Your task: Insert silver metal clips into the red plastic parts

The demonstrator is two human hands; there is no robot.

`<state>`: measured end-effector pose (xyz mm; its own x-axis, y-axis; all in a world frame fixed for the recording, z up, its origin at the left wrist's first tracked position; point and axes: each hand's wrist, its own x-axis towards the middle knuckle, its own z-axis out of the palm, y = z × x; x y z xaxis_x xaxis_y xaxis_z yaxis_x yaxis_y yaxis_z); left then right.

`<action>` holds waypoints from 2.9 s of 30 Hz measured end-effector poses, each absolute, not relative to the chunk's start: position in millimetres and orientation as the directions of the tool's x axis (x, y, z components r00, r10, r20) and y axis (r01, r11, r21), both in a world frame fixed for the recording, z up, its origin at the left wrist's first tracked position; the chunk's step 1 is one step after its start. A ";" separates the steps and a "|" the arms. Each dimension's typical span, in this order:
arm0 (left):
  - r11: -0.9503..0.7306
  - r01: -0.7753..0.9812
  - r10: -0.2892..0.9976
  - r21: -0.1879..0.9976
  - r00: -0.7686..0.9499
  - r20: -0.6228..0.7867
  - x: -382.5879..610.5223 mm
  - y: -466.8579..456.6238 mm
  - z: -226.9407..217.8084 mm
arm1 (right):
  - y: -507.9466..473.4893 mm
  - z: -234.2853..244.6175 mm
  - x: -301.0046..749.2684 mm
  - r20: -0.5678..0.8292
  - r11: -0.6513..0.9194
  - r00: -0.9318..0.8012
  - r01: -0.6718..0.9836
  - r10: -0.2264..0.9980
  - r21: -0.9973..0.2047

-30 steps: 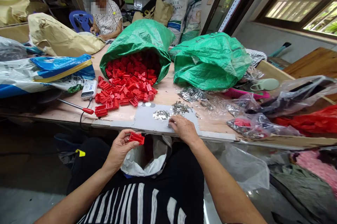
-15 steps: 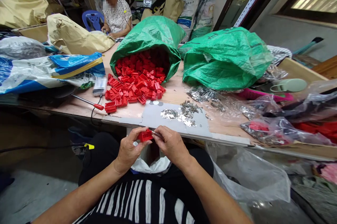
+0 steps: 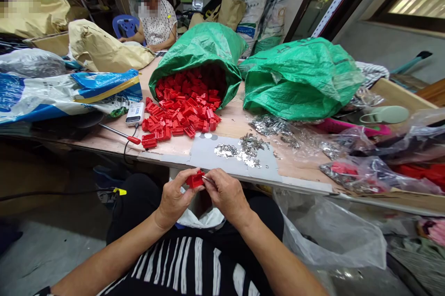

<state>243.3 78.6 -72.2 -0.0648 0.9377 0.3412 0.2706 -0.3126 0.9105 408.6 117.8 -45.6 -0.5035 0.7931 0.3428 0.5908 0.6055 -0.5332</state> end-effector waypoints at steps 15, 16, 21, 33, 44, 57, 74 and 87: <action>-0.394 0.307 0.895 0.866 -0.087 0.438 243.1 75.5 -82.7 | 116.1 -40.1 418.1 0.213 0.428 -0.489 0.385 0.846 -0.818; -0.419 0.336 0.880 0.844 -0.078 0.468 242.8 75.8 -83.9 | 116.4 -41.1 419.6 0.192 0.396 -0.473 0.379 0.860 -0.836; -0.475 0.419 0.841 0.774 -0.043 0.540 243.0 75.9 -81.8 | 116.0 -42.7 420.0 0.114 0.310 -0.423 0.432 0.899 -0.847; -0.527 0.514 0.787 0.677 -0.007 0.617 245.2 76.4 -77.6 | 112.4 -41.0 413.4 0.116 0.349 -0.415 0.548 0.903 -0.760; -0.573 0.552 0.735 0.606 0.020 0.678 246.9 76.3 -81.9 | 111.2 -40.8 407.6 -0.063 0.096 -0.291 0.501 0.955 -0.860; -0.449 0.425 0.858 0.786 -0.041 0.512 246.4 75.9 -81.1 | 123.7 -43.7 425.9 -0.136 0.070 -0.452 0.410 0.882 -0.909; -0.491 0.508 0.813 0.708 -0.025 0.582 248.1 78.4 -75.6 | 113.9 -42.9 407.5 -0.048 0.103 -0.288 0.487 0.956 -0.867; -0.546 0.566 0.756 0.617 0.015 0.655 248.2 79.0 -80.2 | 110.8 -37.3 403.8 0.009 0.134 -0.197 0.629 0.980 -0.765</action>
